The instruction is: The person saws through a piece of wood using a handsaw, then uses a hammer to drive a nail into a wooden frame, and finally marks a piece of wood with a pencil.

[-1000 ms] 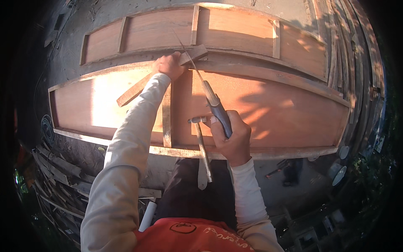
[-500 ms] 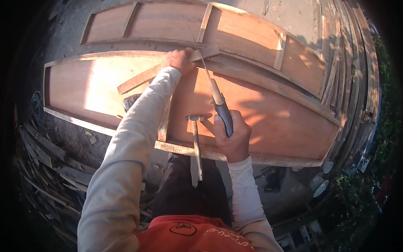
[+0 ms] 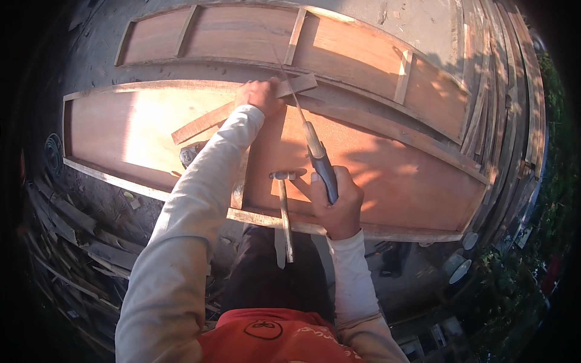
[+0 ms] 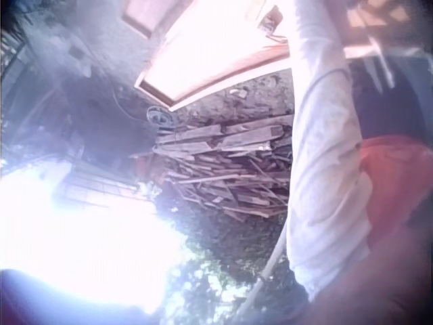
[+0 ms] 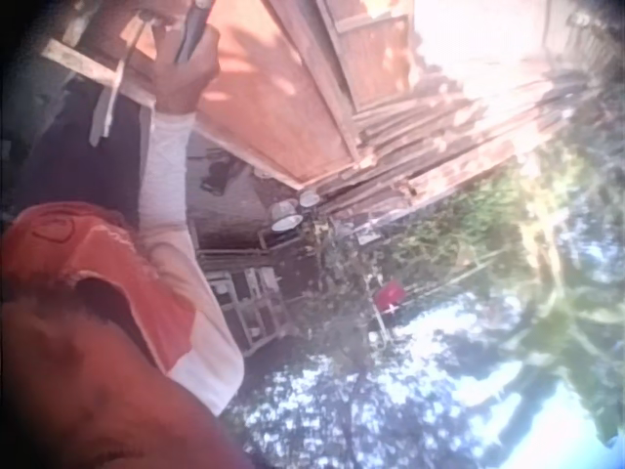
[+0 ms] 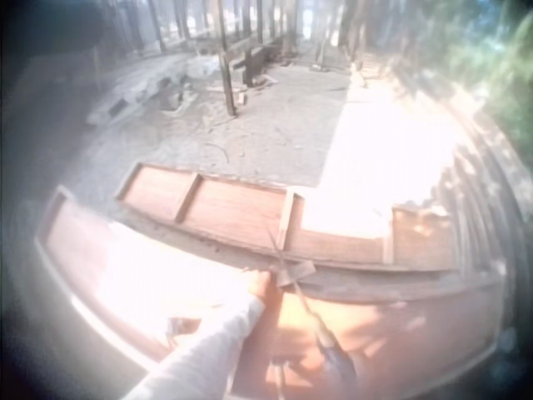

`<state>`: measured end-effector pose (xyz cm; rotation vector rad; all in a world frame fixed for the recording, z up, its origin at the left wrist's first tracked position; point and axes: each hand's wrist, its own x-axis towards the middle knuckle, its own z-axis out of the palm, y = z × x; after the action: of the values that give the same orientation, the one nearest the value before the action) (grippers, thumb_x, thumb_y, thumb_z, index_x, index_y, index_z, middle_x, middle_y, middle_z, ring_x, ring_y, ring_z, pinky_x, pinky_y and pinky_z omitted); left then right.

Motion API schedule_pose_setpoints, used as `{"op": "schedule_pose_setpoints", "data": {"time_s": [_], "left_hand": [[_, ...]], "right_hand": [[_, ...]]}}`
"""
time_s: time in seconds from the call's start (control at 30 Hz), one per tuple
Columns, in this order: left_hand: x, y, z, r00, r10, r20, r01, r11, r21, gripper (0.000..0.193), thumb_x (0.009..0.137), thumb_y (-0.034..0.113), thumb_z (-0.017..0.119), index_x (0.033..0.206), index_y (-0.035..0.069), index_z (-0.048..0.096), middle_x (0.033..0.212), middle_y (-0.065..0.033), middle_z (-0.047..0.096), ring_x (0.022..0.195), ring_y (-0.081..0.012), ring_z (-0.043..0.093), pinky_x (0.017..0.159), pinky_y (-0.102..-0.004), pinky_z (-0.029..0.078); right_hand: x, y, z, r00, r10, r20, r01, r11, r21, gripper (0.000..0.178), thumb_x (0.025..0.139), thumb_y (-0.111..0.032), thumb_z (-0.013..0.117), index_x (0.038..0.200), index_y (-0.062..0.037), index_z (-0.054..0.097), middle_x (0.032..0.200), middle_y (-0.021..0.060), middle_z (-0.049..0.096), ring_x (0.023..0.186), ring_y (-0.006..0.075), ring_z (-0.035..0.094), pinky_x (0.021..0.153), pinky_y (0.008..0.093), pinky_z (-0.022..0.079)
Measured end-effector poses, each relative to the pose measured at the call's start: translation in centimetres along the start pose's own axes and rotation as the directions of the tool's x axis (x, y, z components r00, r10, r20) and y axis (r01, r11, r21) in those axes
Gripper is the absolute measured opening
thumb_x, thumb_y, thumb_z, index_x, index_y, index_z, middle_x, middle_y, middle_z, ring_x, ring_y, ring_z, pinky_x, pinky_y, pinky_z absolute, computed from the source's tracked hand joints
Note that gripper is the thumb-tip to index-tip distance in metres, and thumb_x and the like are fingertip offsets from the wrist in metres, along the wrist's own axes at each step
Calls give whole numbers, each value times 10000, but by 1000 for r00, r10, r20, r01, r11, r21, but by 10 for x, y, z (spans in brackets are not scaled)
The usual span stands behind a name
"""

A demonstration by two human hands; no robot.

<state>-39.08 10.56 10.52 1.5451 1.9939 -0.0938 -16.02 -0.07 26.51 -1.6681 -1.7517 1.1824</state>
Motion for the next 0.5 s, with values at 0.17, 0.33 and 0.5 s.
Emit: {"op": "schedule_pose_setpoints", "data": {"time_s": [0.17, 0.33, 0.5], "left_hand": [[-2, 4, -4, 999, 30, -27, -30, 1000, -6, 395, 836, 429, 695, 1176, 228, 678, 1061, -135, 764, 1063, -330, 717, 958, -437, 551], [13, 6, -8, 998, 48, -32, -47, 999, 26, 354, 834, 437, 682, 1119, 227, 681, 1013, -120, 768, 1019, -325, 731, 926, -442, 552], [-2, 14, -15, 999, -6, 36, 6, 1000, 6, 367, 835, 411, 679, 1153, 228, 684, 1072, -116, 767, 1057, -331, 722, 939, -449, 555]], "right_hand": [[-137, 3, -81, 1000, -16, -3, 16, 995, -98, 161, 911, -151, 689, 916, -9, 612, 643, 106, 565, 492, 215, 503, 507, 360, 435], [-28, -3, -31, 999, -32, 19, 34, 995, -98, 144, 904, -142, 678, 917, -11, 619, 625, 102, 554, 506, 212, 561, 507, 355, 442], [-59, 1, -50, 1000, 0, -2, 0, 997, -83, 169, 894, -156, 688, 906, -2, 621, 623, 100, 558, 532, 170, 587, 517, 339, 457]]}}
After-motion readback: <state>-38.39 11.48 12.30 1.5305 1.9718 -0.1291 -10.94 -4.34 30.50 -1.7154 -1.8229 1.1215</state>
